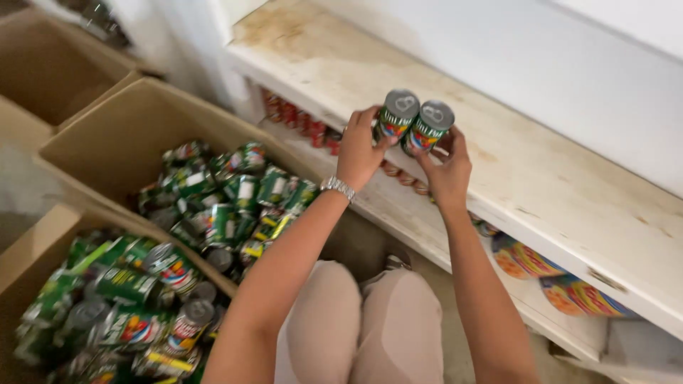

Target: The person is taking canned goods out of boxes and organizing them neatly onto a grocery store shelf.

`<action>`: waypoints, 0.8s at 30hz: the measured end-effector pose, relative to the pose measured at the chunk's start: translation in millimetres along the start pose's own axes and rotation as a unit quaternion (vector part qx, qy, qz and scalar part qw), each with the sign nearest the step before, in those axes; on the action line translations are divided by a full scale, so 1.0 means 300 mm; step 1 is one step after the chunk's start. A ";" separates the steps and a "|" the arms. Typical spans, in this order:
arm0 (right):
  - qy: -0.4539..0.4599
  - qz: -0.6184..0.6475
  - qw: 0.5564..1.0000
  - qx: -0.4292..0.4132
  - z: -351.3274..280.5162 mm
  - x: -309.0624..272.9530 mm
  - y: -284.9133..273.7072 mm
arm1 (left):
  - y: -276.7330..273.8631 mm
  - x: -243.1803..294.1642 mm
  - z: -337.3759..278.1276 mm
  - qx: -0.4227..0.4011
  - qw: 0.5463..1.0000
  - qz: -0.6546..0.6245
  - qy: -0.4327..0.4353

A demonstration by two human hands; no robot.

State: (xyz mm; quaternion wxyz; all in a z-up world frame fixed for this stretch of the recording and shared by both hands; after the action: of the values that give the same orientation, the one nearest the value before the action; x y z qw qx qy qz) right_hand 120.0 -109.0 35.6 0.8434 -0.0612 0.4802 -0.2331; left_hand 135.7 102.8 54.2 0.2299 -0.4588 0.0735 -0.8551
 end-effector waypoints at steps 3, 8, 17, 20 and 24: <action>-0.001 0.033 0.999 -0.042 0.067 -0.103 0.224 | -0.156 -0.160 0.059 0.028 0.999 0.021 -0.030; 0.052 0.065 0.993 -0.083 0.129 -0.162 0.476 | -0.296 -0.337 0.144 0.042 0.998 0.022 -0.048; 0.029 0.018 0.996 -0.082 0.217 -0.139 0.558 | -0.318 -0.397 0.236 0.074 0.996 0.006 -0.044; -0.003 0.002 0.996 -0.084 0.263 -0.135 0.595 | -0.333 -0.384 0.272 0.092 0.995 0.045 -0.002; -0.007 -0.027 0.995 -0.094 0.321 -0.100 0.675 | -0.341 -0.446 0.331 0.094 0.994 0.055 -0.028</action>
State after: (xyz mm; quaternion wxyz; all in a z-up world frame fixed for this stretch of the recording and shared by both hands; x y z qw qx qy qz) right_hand 255.4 71.9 44.1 0.8308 -0.1545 0.4923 -0.2088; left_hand 246.9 263.3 44.5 0.3203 -0.4541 0.0116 -0.8313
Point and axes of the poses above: each hand's wrist, its own z-axis towards the middle knuckle, its own y-axis out of the palm, x = y × z, the point moved 9 cm from there along z, towards the middle knuckle
